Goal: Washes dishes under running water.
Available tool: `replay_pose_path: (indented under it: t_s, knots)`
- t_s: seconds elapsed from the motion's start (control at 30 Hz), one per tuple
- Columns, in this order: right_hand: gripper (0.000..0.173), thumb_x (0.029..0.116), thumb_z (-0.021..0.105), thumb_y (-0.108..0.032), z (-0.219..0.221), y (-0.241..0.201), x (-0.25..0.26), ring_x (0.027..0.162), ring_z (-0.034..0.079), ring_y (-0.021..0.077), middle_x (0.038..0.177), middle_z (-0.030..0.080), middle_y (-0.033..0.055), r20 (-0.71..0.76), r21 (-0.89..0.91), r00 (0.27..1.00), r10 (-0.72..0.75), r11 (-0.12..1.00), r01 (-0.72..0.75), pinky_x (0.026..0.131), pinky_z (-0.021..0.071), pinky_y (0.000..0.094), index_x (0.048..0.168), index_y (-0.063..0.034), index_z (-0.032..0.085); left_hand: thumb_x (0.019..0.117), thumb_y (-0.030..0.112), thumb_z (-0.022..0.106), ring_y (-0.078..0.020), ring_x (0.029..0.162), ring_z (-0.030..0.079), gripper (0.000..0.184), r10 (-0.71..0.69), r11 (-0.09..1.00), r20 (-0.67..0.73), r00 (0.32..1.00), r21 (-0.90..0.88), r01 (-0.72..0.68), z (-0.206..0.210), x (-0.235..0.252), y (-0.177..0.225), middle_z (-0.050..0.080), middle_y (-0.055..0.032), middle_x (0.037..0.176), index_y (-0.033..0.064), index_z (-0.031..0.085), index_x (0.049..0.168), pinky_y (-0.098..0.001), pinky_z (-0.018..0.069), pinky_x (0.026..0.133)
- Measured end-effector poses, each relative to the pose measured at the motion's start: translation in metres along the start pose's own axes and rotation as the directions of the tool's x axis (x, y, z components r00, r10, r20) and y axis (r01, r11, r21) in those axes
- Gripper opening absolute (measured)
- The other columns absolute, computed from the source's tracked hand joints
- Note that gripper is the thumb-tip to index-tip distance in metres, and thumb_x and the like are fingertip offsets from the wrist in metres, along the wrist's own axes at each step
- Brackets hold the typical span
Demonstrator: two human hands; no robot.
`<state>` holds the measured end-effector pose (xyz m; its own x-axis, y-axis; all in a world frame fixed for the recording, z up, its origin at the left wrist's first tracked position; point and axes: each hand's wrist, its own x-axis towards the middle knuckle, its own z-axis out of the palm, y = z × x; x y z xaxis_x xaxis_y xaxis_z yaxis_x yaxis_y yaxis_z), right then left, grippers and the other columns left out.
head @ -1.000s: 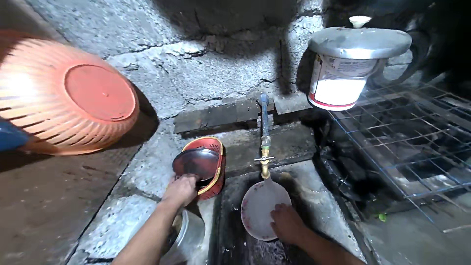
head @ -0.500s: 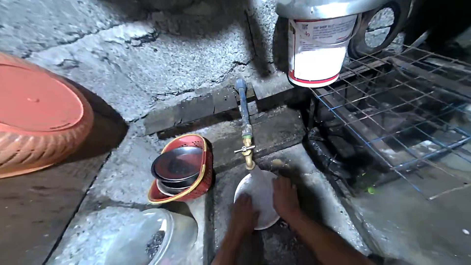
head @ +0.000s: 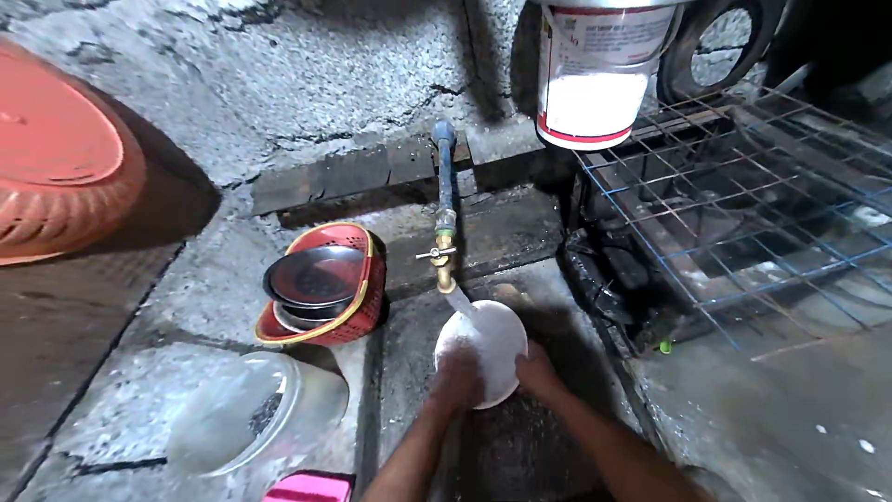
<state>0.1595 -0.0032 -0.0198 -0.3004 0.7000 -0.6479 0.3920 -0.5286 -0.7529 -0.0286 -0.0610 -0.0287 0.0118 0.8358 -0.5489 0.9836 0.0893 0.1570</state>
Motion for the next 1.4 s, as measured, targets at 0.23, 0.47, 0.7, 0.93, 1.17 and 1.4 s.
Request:
replay_pose_path:
  t_s: [0.23,0.47,0.7,0.93,1.17,1.4]
  knots:
    - [0.040,0.1045,0.050,-0.022,-0.028,-0.035,-0.027,0.093,0.073,0.0283,0.116,0.068,0.0197,0.064,-0.227,0.998,0.030,0.974,-0.015,0.080,0.0614,0.0472,0.142,-0.0057,0.051,0.1038,0.040,0.054,-0.0254,0.148,0.042,0.059,0.331,0.904,-0.111,0.937,-0.246,-0.349,0.021,-0.047,0.027,0.044,-0.0094,0.161,0.0121,0.046,0.155,-0.0490,0.0342,0.122]
    - [0.066,0.1028,0.045,-0.060,-0.022,-0.115,-0.048,0.116,0.066,0.0348,0.122,0.068,0.0214,0.140,-0.590,0.985,-0.103,0.790,0.166,0.099,0.0512,0.0573,0.123,-0.0005,0.066,0.1022,0.025,0.059,-0.0217,0.104,0.072,0.031,-0.051,0.783,-0.434,0.899,-0.577,-0.234,0.000,-0.089,0.041,0.074,-0.0130,0.109,0.0008,0.070,0.119,-0.0446,0.0554,0.100]
    - [0.054,0.1041,0.045,-0.044,0.041,-0.125,-0.027,0.142,0.044,0.0380,0.155,0.045,0.0205,0.188,-0.616,0.778,-0.599,0.546,0.569,0.112,0.0404,0.0566,0.142,-0.0087,0.060,0.1042,0.003,0.048,-0.0203,0.099,0.072,0.035,-0.311,0.061,-0.392,0.866,-0.917,-0.394,-0.076,-0.068,0.024,0.071,-0.0147,0.113,-0.0035,0.049,0.138,-0.0388,0.0611,0.089]
    - [0.055,0.1079,0.037,-0.045,0.042,-0.149,-0.038,0.157,0.022,0.0337,0.159,0.046,0.0121,0.251,-0.666,0.754,-0.607,0.457,0.590,0.120,0.0131,0.0731,0.148,-0.0107,0.054,0.1020,0.003,0.044,-0.0143,0.089,0.069,0.029,-0.220,-0.027,-0.318,0.922,-0.943,-0.332,-0.104,-0.068,0.032,0.070,-0.0078,0.102,0.0014,0.051,0.130,-0.0336,0.0599,0.081]
    - [0.060,0.1108,0.029,-0.046,-0.004,-0.160,-0.001,0.140,0.050,0.0347,0.153,0.050,0.0188,0.248,-0.496,0.877,-0.412,0.723,0.480,0.116,0.0392,0.0571,0.151,-0.0068,0.049,0.1054,0.007,0.046,-0.0216,0.103,0.072,0.035,-0.135,-0.010,-0.333,0.933,-0.941,-0.338,-0.090,-0.077,0.013,0.072,-0.0147,0.116,-0.0032,0.052,0.138,-0.0401,0.0599,0.094]
    - [0.048,0.1096,0.038,-0.035,-0.021,-0.144,0.004,0.122,0.062,0.0365,0.129,0.065,0.0236,0.298,-0.511,0.886,-0.356,0.724,0.463,0.105,0.0473,0.0577,0.138,-0.0030,0.059,0.1032,0.023,0.059,-0.0162,0.099,0.071,0.028,-0.207,0.592,-0.356,0.912,-0.787,-0.173,-0.102,-0.068,0.020,0.073,-0.0086,0.107,0.0037,0.068,0.121,-0.0382,0.0572,0.094]
